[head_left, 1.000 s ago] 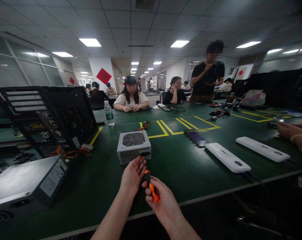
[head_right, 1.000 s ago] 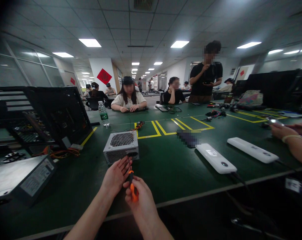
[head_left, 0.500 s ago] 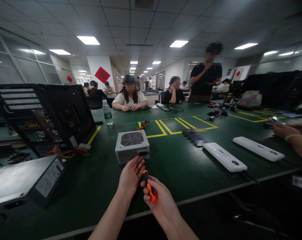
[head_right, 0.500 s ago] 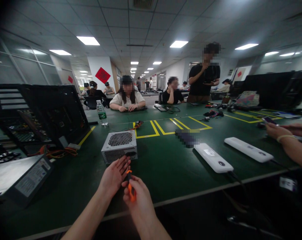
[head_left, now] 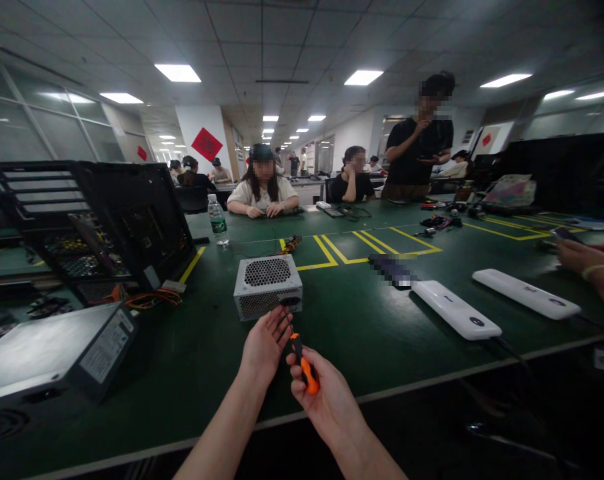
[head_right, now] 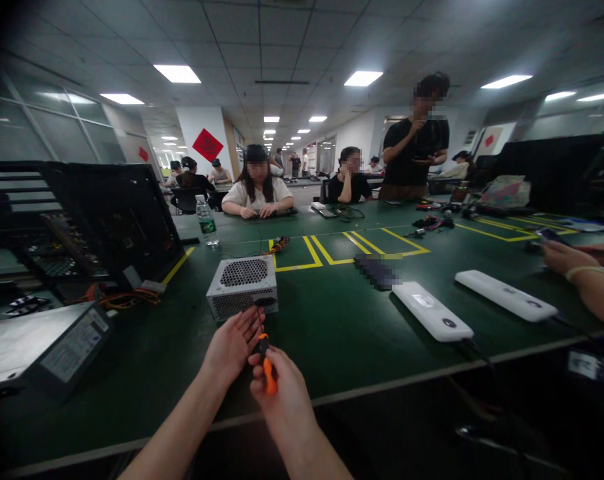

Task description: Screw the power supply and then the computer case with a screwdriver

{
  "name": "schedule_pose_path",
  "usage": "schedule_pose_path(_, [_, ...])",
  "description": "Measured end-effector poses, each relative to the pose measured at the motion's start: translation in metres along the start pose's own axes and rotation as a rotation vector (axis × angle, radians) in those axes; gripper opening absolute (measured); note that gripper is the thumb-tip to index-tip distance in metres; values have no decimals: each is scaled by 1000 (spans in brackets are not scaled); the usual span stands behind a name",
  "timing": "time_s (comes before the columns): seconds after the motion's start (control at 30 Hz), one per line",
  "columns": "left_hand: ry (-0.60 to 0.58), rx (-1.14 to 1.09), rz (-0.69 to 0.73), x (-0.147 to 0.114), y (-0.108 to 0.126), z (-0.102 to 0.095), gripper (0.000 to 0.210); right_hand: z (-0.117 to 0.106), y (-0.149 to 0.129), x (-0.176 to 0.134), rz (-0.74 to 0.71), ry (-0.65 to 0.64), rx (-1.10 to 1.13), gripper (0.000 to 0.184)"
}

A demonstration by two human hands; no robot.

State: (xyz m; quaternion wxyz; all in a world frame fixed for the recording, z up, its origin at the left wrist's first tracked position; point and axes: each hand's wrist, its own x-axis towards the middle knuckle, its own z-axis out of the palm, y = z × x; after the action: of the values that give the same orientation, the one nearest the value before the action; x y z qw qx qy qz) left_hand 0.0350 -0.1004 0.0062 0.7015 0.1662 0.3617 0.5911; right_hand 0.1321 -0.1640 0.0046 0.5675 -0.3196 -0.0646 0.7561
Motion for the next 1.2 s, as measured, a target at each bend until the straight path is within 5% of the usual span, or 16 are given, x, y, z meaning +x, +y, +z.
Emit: schedule_pose_path(1.2, [-7,49,19,-3,-1,3,27,4,-2,-3,-1,-12,-53,19])
